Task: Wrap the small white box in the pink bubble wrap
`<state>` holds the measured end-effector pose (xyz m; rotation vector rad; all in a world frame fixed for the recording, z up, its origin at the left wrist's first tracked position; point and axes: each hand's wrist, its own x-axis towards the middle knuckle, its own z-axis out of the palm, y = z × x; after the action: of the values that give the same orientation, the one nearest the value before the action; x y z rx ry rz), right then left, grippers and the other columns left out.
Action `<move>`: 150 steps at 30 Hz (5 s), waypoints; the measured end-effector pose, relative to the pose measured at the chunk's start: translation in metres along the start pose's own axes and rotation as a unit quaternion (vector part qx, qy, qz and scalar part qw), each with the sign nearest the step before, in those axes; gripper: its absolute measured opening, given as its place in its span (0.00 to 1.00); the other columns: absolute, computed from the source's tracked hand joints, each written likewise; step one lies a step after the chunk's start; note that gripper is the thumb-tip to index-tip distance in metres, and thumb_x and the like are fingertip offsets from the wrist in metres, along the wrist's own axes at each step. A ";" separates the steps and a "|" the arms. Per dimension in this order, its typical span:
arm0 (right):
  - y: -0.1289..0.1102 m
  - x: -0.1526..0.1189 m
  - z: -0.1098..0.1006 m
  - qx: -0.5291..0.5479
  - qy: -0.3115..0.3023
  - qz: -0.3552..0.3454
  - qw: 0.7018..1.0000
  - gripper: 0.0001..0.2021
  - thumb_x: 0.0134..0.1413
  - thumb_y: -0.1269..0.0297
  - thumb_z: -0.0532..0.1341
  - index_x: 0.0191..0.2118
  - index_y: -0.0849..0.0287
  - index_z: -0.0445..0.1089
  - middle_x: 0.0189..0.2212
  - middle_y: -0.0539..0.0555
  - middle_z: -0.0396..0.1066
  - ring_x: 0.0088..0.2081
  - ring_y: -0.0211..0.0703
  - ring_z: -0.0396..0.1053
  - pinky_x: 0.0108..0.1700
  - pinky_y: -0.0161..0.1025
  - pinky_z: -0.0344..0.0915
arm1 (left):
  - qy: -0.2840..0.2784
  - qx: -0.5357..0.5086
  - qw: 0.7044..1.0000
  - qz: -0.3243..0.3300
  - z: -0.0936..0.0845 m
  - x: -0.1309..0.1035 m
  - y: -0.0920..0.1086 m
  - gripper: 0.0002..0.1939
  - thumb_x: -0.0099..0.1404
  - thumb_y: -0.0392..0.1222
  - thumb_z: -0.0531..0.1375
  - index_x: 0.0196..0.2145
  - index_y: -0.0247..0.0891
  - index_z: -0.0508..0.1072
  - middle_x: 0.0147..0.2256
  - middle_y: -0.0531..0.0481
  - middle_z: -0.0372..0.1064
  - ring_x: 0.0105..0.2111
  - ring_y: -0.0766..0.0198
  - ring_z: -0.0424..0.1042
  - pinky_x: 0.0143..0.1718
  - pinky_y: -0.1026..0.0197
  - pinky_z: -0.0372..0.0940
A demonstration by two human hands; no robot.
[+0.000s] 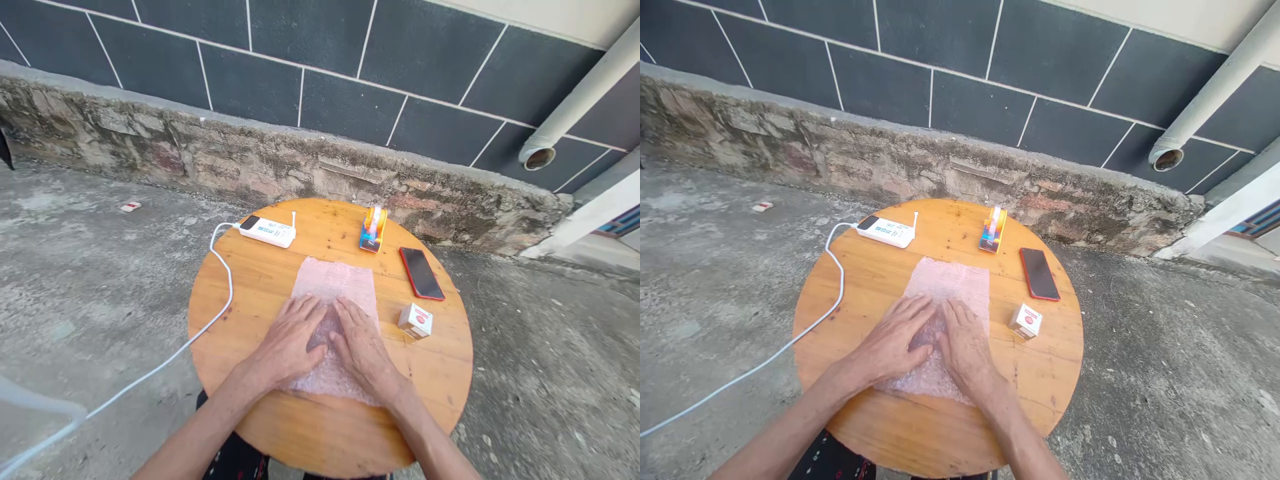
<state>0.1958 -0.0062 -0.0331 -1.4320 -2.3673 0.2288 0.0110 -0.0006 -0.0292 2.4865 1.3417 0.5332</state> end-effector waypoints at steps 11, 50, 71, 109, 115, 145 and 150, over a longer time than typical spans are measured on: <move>0.040 -0.031 -0.003 -0.121 0.010 0.055 0.991 0.23 0.61 0.62 0.51 0.59 0.70 0.61 0.60 0.67 0.59 0.61 0.59 0.55 0.59 0.57 0.56 | 0.008 -0.032 0.999 0.020 0.002 -0.003 -0.021 0.34 0.55 0.44 0.63 0.58 0.37 0.61 0.63 0.40 0.53 0.63 0.48 0.49 0.63 0.44 0.45; 0.014 0.009 -0.042 0.447 -0.068 0.219 0.865 0.16 0.52 0.51 0.63 0.41 0.56 0.74 0.48 0.57 0.72 0.51 0.54 0.66 0.51 0.51 0.63 | 0.012 -0.085 0.995 0.049 0.016 -0.055 0.017 0.14 0.63 0.37 0.57 0.47 0.42 0.69 0.58 0.47 0.60 0.59 0.52 0.55 0.62 0.40 0.47; 0.073 -0.076 -0.063 0.110 0.259 0.226 0.932 0.21 0.53 0.54 0.60 0.52 0.55 0.65 0.54 0.60 0.65 0.54 0.56 0.63 0.49 0.53 0.64 | 0.150 -0.096 0.983 0.044 0.018 -0.070 0.023 0.11 0.62 0.29 0.54 0.41 0.39 0.70 0.45 0.44 0.68 0.50 0.53 0.63 0.50 0.45 0.62; -0.006 0.002 0.002 0.233 0.058 0.125 0.963 0.22 0.52 0.66 0.62 0.54 0.56 0.61 0.48 0.56 0.70 0.48 0.48 0.69 0.51 0.46 0.65 | 0.155 -0.177 0.972 0.004 0.011 -0.066 0.024 0.09 0.59 0.30 0.54 0.34 0.39 0.72 0.39 0.46 0.71 0.43 0.54 0.66 0.47 0.48 0.63; -0.005 0.004 0.003 0.222 0.073 0.103 0.967 0.22 0.52 0.67 0.61 0.54 0.56 0.62 0.50 0.56 0.68 0.50 0.49 0.67 0.52 0.46 0.64 | 0.155 -0.174 0.972 0.004 0.012 -0.065 0.024 0.10 0.59 0.29 0.54 0.34 0.39 0.71 0.39 0.46 0.70 0.44 0.55 0.65 0.48 0.49 0.62; -0.008 -0.078 -0.024 0.055 0.061 -0.024 0.996 0.12 0.59 0.67 0.58 0.48 0.54 0.67 0.47 0.58 0.70 0.49 0.50 0.68 0.48 0.48 0.68 | 0.235 -0.208 0.949 -0.008 0.016 -0.075 0.021 0.13 0.61 0.27 0.53 0.40 0.37 0.71 0.40 0.44 0.69 0.45 0.56 0.65 0.48 0.50 0.62; -0.037 -0.083 -0.011 -0.010 0.034 -0.082 0.996 0.10 0.57 0.71 0.58 0.46 0.58 0.68 0.48 0.60 0.69 0.45 0.52 0.67 0.44 0.50 0.65 | 0.273 -0.206 0.939 -0.033 0.019 -0.079 0.016 0.15 0.61 0.26 0.52 0.43 0.37 0.70 0.43 0.44 0.67 0.47 0.55 0.65 0.50 0.50 0.63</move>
<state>0.2044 -0.0974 -0.0301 -1.2245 -2.4217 0.1100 -0.0087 -0.0766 -0.0550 2.0110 1.3011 1.4046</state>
